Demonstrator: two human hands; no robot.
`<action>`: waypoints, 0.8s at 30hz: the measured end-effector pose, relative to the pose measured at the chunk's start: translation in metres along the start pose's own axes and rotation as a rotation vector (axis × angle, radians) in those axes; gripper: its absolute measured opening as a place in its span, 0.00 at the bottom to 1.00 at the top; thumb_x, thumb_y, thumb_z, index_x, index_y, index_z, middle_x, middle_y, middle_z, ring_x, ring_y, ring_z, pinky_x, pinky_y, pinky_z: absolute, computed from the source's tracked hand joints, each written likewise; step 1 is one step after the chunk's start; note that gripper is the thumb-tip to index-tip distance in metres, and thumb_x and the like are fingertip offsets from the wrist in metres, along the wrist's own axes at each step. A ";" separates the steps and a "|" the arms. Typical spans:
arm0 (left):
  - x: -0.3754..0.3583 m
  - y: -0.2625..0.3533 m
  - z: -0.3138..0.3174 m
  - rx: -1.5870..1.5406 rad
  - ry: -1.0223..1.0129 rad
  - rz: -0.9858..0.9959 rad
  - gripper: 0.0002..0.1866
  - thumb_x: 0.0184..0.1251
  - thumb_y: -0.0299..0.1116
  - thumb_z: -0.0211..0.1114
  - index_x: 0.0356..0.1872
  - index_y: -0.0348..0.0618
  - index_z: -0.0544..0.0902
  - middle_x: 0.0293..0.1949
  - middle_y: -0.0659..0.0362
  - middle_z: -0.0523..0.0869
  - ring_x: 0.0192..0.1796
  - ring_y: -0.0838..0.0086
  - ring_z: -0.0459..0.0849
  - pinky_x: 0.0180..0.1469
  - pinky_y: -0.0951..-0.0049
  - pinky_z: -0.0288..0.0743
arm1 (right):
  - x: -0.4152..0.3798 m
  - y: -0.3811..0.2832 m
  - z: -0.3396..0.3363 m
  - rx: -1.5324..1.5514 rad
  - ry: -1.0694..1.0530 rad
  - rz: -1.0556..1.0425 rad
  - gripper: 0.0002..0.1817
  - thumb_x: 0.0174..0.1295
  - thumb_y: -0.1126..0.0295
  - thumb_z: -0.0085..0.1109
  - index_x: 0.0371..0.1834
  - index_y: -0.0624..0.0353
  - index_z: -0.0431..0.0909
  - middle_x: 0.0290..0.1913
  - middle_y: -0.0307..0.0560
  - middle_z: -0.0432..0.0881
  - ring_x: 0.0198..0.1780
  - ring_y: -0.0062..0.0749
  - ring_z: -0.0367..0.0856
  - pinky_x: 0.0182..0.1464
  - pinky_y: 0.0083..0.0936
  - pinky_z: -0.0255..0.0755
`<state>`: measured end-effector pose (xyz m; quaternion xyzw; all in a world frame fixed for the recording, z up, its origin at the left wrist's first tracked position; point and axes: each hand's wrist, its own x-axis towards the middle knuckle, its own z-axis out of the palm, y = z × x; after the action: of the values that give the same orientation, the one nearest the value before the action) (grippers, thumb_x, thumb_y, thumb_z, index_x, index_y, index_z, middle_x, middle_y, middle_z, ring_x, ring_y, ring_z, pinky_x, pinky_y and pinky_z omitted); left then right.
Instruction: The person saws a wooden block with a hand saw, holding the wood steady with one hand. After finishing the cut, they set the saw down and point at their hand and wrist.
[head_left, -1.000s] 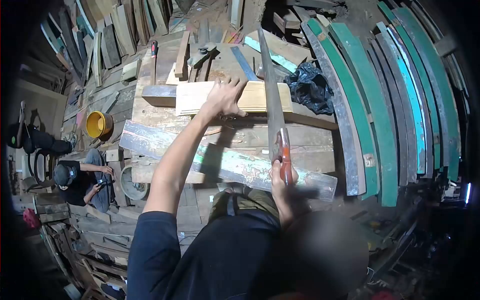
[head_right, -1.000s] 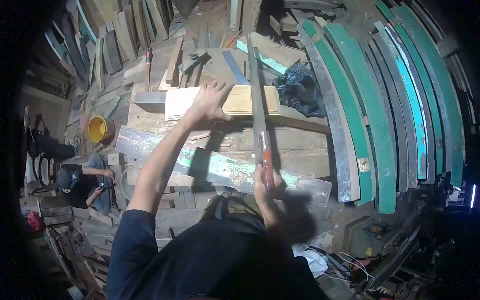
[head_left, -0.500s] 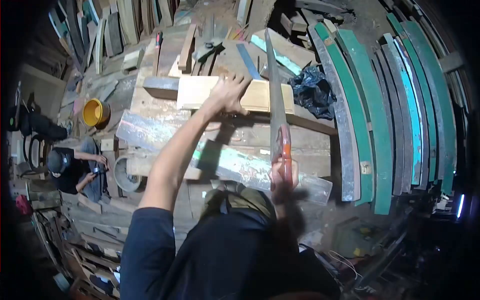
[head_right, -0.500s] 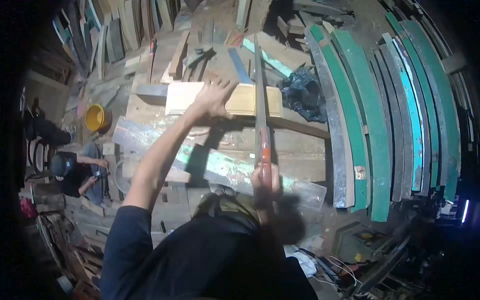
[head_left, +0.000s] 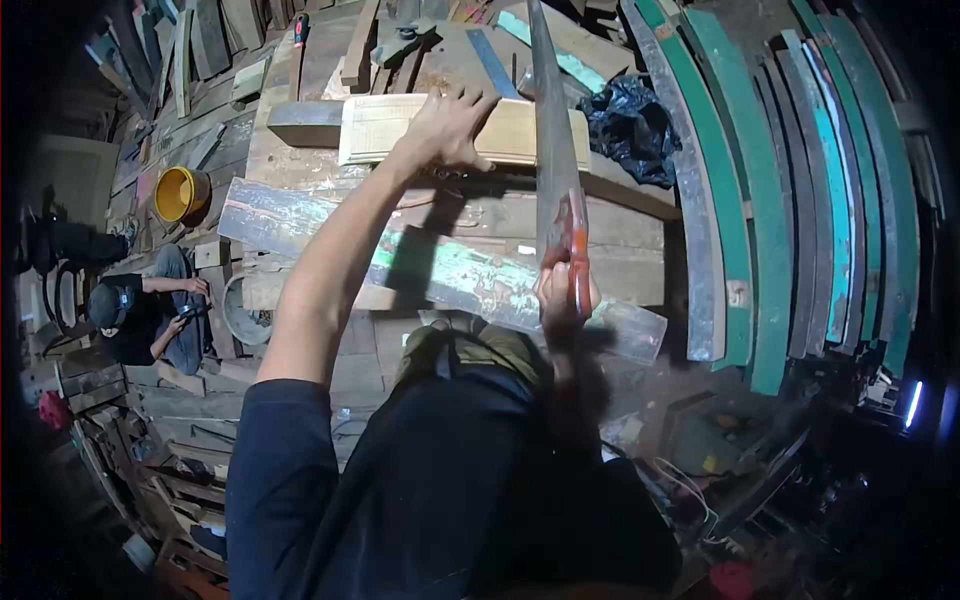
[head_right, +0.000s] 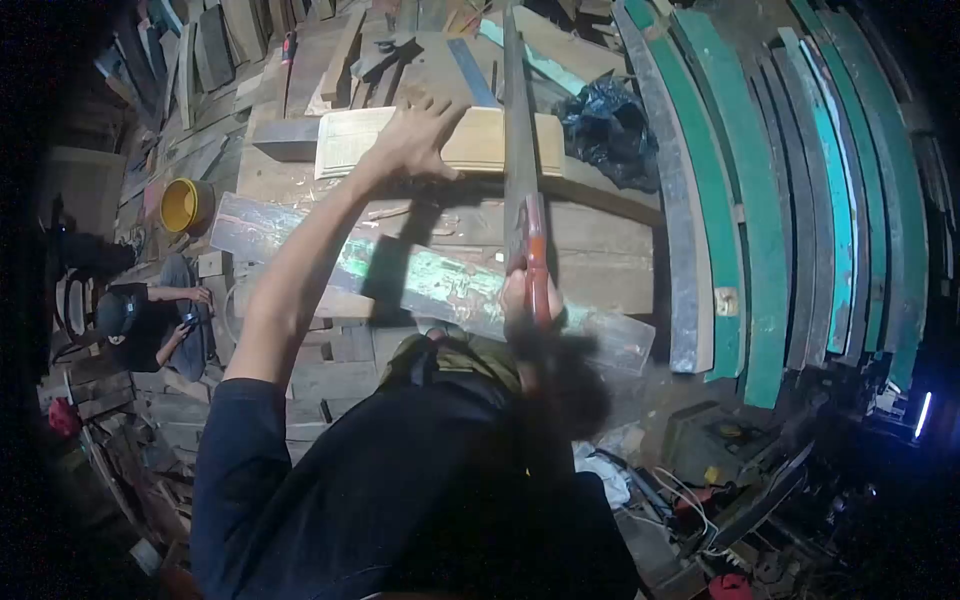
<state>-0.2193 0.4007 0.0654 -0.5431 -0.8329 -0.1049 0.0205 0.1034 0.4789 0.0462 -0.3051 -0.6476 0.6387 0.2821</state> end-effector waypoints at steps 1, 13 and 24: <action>0.002 -0.002 0.005 -0.038 -0.009 -0.018 0.60 0.39 0.63 0.79 0.76 0.44 0.66 0.63 0.46 0.78 0.67 0.48 0.76 0.62 0.43 0.73 | 0.000 -0.001 0.001 0.019 0.002 0.001 0.09 0.75 0.70 0.57 0.35 0.61 0.76 0.21 0.35 0.71 0.21 0.18 0.67 0.26 0.23 0.64; 0.005 0.002 0.001 0.016 -0.052 -0.052 0.64 0.37 0.67 0.81 0.77 0.44 0.65 0.67 0.44 0.76 0.72 0.46 0.73 0.69 0.30 0.64 | -0.051 0.012 -0.019 0.180 0.077 0.357 0.05 0.72 0.73 0.60 0.42 0.63 0.80 0.23 0.36 0.77 0.23 0.20 0.74 0.25 0.25 0.66; 0.006 -0.005 0.001 -0.019 -0.028 -0.013 0.64 0.34 0.66 0.83 0.75 0.43 0.67 0.65 0.46 0.78 0.69 0.47 0.75 0.66 0.34 0.70 | -0.069 -0.005 -0.042 -0.208 0.000 0.097 0.08 0.71 0.70 0.62 0.38 0.64 0.82 0.24 0.40 0.80 0.23 0.30 0.78 0.27 0.33 0.70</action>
<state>-0.2262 0.4044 0.0644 -0.5392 -0.8356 -0.1052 0.0031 0.1800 0.4542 0.0543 -0.3638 -0.6950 0.5808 0.2176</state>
